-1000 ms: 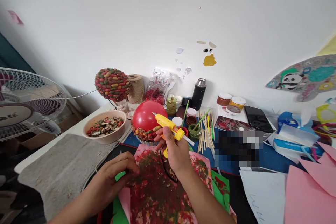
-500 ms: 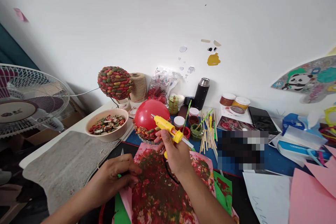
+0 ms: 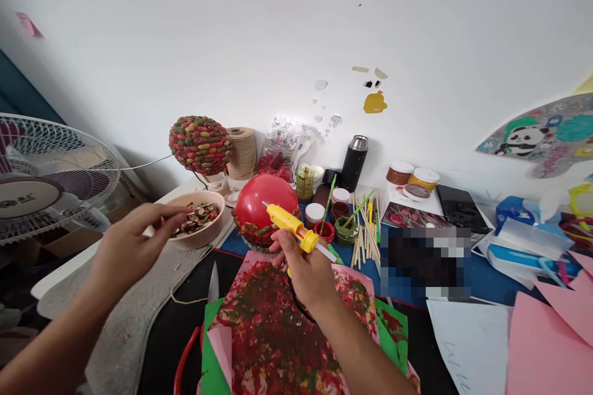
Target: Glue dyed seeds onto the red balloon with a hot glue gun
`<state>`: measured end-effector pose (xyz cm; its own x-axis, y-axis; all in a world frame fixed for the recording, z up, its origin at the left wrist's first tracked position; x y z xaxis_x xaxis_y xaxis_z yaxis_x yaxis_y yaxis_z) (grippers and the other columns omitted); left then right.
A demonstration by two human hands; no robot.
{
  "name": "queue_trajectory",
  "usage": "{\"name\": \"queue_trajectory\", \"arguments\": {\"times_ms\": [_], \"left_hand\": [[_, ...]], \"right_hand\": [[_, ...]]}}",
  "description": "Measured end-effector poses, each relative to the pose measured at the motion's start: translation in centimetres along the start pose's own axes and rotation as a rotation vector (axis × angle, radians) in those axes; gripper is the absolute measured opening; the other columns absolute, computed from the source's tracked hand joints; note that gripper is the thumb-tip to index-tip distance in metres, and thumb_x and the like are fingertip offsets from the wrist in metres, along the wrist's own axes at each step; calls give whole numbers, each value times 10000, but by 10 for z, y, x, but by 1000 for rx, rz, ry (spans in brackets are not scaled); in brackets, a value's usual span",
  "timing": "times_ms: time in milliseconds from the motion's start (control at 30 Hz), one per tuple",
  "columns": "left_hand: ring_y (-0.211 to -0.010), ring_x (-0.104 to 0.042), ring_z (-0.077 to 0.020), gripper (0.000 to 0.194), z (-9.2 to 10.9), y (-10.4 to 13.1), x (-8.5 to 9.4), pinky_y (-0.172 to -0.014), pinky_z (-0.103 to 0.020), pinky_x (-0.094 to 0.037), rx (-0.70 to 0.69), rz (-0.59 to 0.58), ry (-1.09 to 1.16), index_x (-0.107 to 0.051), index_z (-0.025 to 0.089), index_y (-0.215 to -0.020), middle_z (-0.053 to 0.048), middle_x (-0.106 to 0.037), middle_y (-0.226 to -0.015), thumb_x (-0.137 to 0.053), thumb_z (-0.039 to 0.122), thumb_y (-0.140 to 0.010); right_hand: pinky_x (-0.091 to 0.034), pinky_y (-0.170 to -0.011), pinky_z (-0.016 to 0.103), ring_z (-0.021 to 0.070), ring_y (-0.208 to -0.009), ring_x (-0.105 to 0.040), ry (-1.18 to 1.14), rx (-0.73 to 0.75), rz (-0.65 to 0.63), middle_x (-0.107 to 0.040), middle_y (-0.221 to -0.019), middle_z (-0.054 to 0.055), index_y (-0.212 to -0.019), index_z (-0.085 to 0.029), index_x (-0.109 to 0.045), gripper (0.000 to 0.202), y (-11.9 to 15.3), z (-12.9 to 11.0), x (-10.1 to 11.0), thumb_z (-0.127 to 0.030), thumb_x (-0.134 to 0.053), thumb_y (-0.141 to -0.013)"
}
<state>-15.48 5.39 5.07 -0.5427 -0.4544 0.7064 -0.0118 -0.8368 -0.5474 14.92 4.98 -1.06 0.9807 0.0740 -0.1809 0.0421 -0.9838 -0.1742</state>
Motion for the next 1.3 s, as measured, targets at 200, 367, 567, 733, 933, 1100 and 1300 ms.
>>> {"name": "queue_trajectory", "arguments": {"times_ms": [200, 367, 567, 733, 933, 1100, 1300], "left_hand": [[-966, -693, -374, 419, -52, -37, -19, -934, -487, -506, -83, -238, -432, -837, 229, -966, -162, -818, -1019, -473, 435, -996], [-997, -716, -409, 471, -71, -35, -39, -975, -536, -500, -130, -338, -513, -857, 182, -985, -221, -826, -1057, -434, 387, -1001], [-970, -713, -410, 429, -75, -40, -37, -926, -520, -518, -107, -321, -492, -851, 196, -956, -211, -819, -1004, -482, 413, -972], [-1012, -706, -360, 409, -55, -39, -16, -938, -462, -531, -37, -126, -384, -819, 222, -945, -122, -805, -1002, -497, 470, -996], [-973, -766, -260, 278, 9, -6, -31, -858, -337, -590, -10, -160, 282, -833, 259, -979, -62, -849, -1054, -675, 488, -978], [-872, -786, -227, 189, 70, 28, -58, -815, -314, -616, 53, -269, 600, -849, 250, -968, -56, -855, -958, -744, 408, -960], [-784, -734, -200, 319, 99, 45, -85, -738, -299, -600, 309, -276, 927, -838, 204, -954, -72, -836, -908, -855, 510, -866]], "right_hand": [[-534, -526, 256, 157, -588, -700, 26, 7, 2, -783, -800, 68, -915, -189, -805, 650, 0, 3, -1, -833, -718, -899], [-524, -517, 280, 183, -591, -701, 80, 8, 6, -781, -780, 69, -899, -200, -794, 647, 0, 6, 0, -839, -693, -912], [-542, -557, 314, 214, -620, -723, 154, 34, -20, -788, -784, 73, -937, -206, -801, 593, 2, 9, 0, -786, -680, -960], [-579, -589, 335, 221, -629, -734, 187, 80, -51, -795, -818, 80, -932, -204, -799, 572, 3, 3, -3, -759, -668, -986], [-584, -581, 337, 219, -614, -736, 167, 78, -43, -812, -839, 84, -970, -206, -805, 568, 3, 3, -4, -761, -683, -974], [-589, -614, 354, 241, -638, -725, 220, 112, 1, -767, -759, 59, -903, -239, -801, 538, 3, -2, 0, -749, -654, -997], [-604, -669, 388, 280, -691, -723, 250, 200, 13, -755, -741, 53, -893, -274, -832, 434, 4, -11, 1, -672, -697, -1000]]}}
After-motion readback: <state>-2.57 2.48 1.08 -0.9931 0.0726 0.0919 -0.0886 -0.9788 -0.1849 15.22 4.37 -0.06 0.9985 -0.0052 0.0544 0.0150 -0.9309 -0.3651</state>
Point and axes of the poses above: each hand's wrist, its own y-axis away from the middle knuckle, its own x-axis out of the back of the hand, z = x × y, the point moved 5 cm from there along -y, towards the middle knuckle
